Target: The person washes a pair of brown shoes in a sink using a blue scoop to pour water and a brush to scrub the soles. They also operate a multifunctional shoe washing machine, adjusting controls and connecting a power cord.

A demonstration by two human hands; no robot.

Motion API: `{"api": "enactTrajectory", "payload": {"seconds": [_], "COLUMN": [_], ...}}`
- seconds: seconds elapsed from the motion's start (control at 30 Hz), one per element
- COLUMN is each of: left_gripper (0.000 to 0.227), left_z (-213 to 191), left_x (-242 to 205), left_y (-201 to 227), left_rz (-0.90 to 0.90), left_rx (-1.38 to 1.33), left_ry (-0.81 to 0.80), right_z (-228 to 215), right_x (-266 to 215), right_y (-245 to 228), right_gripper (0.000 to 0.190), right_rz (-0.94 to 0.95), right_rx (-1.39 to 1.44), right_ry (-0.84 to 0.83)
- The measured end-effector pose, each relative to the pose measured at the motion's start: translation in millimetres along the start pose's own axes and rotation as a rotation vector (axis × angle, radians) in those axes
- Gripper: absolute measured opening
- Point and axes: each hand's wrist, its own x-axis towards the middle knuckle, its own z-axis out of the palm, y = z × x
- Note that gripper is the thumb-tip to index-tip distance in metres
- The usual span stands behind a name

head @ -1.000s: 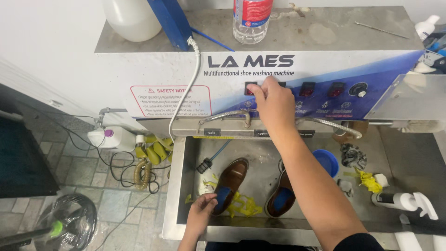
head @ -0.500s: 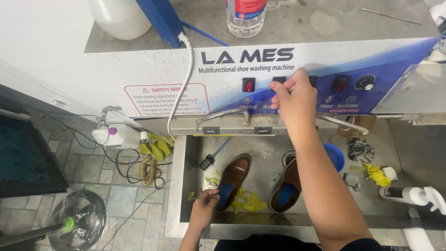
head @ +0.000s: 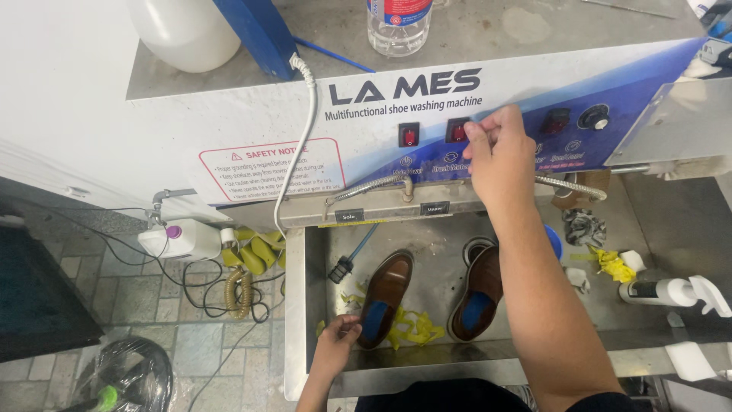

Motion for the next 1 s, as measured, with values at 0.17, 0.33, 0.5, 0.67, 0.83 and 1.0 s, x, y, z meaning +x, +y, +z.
{"api": "enactTrajectory", "payload": {"seconds": [0.17,0.33,0.5,0.67,0.83,1.0], "left_gripper": [0.030,0.031,0.030,0.030,0.032,0.034], "left_z": [-5,-6,-7,-2,8,12], "left_x": [10,16,16,19,23,17], "left_y": [-3,0,7,4,3,12], "left_rz": [0.075,0.126,0.072,0.039,0.041,-0.002], "left_rx": [-0.011,0.051,0.059,0.109,0.104,0.119], "left_ry": [0.009,0.015,0.005,-0.001,-0.053,-0.101], "right_z": [-6,-7,-12,-6,-13,-15], "right_x": [-7,-13,-47,-81,-75,-64], "right_y": [0,3,9,17,27,33], "right_gripper": [0.019,0.026,0.044,0.100,0.103,0.100], "right_rz": [-0.118,-0.160,-0.194,0.126,0.045,-0.129], "right_rx": [-0.101,-0.216,-0.272,-0.364,-0.307,-0.287], "right_ry": [0.017,-0.050,-0.132,-0.403,-0.267,-0.219]}}
